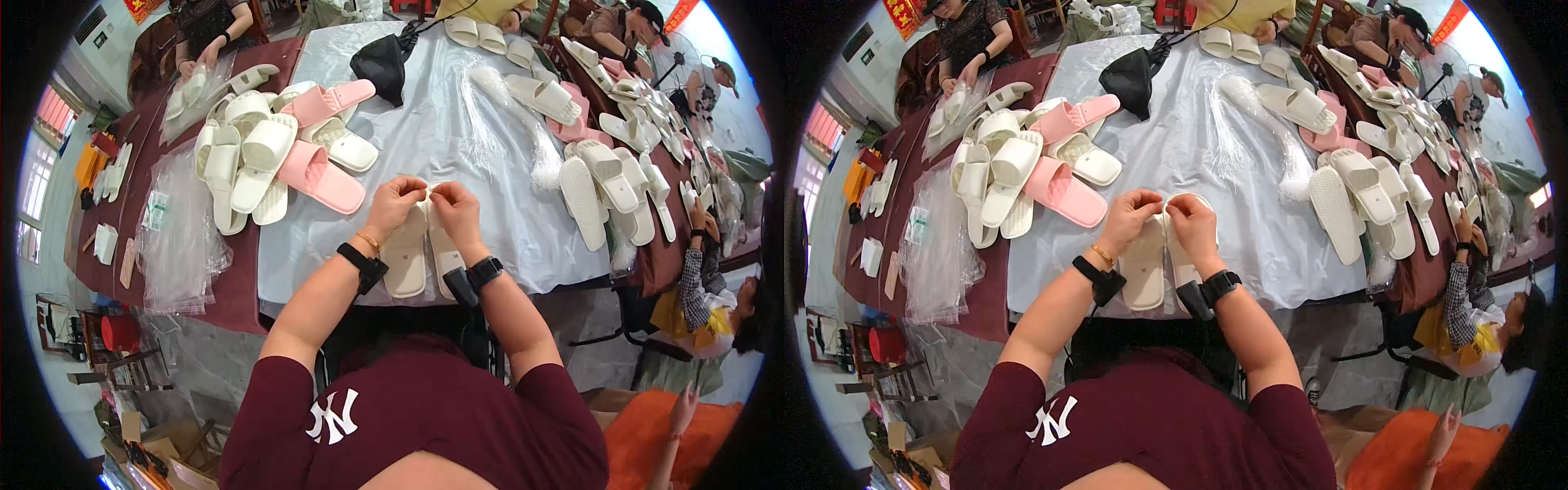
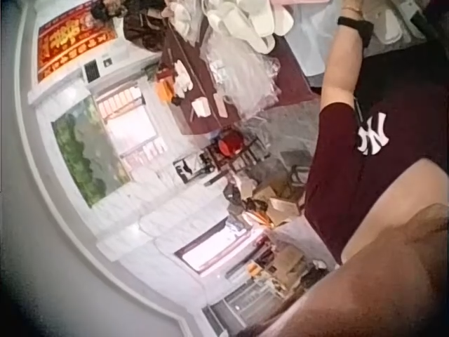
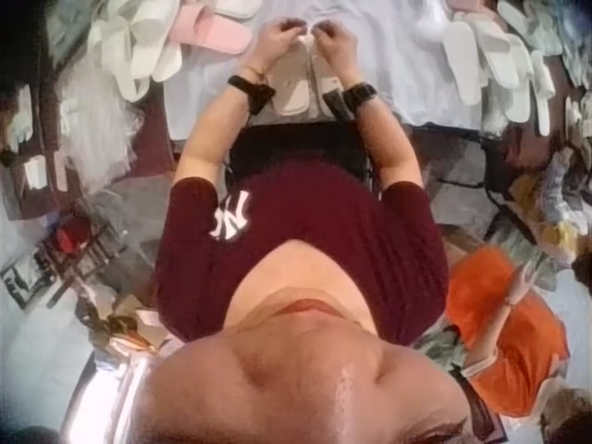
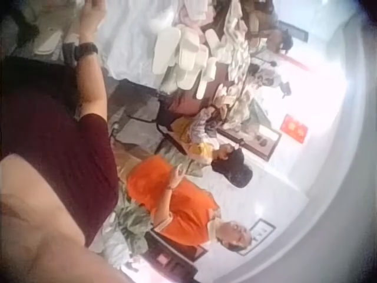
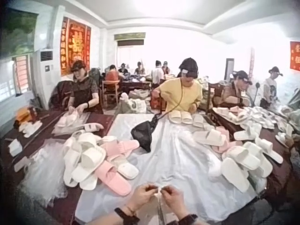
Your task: Inspecting and finishing white slippers by checking the straps and soles at a factory table.
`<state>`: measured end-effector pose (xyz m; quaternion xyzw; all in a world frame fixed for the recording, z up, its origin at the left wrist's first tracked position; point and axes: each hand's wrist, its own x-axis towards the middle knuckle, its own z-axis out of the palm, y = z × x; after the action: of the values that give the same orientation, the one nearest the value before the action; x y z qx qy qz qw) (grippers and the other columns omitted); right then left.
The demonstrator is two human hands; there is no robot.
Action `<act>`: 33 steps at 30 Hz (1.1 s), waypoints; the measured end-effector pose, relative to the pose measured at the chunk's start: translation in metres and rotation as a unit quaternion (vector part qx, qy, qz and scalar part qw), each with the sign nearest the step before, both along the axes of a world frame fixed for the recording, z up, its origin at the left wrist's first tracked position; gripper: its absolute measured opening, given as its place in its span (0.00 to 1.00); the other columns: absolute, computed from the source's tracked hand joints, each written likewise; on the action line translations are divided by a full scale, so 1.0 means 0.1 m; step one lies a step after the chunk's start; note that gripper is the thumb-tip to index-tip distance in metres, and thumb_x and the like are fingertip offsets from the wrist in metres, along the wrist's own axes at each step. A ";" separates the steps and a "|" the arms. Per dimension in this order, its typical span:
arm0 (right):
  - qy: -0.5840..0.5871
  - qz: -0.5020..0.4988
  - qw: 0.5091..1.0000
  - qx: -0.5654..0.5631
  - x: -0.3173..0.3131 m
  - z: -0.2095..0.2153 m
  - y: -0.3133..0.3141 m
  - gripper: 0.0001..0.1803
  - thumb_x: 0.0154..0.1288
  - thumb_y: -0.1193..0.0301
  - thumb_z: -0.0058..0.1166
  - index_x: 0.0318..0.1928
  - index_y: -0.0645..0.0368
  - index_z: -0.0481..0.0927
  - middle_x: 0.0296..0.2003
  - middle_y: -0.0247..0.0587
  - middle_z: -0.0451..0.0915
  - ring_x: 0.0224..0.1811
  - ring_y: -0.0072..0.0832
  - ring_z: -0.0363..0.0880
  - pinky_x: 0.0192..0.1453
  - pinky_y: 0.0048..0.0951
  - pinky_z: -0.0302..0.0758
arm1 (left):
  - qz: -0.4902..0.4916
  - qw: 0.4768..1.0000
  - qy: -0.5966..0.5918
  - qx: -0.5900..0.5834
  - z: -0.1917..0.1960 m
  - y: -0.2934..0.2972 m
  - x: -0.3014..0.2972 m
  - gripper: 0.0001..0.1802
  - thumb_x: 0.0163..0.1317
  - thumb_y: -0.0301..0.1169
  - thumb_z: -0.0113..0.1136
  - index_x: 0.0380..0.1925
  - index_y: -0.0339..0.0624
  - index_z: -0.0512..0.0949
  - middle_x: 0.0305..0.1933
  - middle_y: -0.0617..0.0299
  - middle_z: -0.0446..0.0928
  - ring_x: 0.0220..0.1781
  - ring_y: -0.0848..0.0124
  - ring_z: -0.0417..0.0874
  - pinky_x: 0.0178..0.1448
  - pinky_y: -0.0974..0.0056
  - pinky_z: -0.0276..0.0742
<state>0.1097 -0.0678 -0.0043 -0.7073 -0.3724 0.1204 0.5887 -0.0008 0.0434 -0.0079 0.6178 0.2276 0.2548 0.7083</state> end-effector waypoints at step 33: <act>-0.019 0.014 1.000 -0.010 -0.03 0.04 0.00 0.05 0.57 0.75 0.59 0.33 0.63 0.82 0.27 0.41 0.83 0.28 0.24 0.81 0.36 0.24 0.77 | -0.028 0.999 0.005 -0.035 0.04 0.01 -0.02 0.08 0.65 0.27 0.55 0.41 0.38 0.79 0.37 0.67 0.78 0.38 0.80 0.76 0.45 0.74 0.74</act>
<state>0.1068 -0.0676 0.0000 -0.7100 -0.3923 0.1185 0.5726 -0.0025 0.0445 -0.0042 0.6001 0.2225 0.2240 0.7349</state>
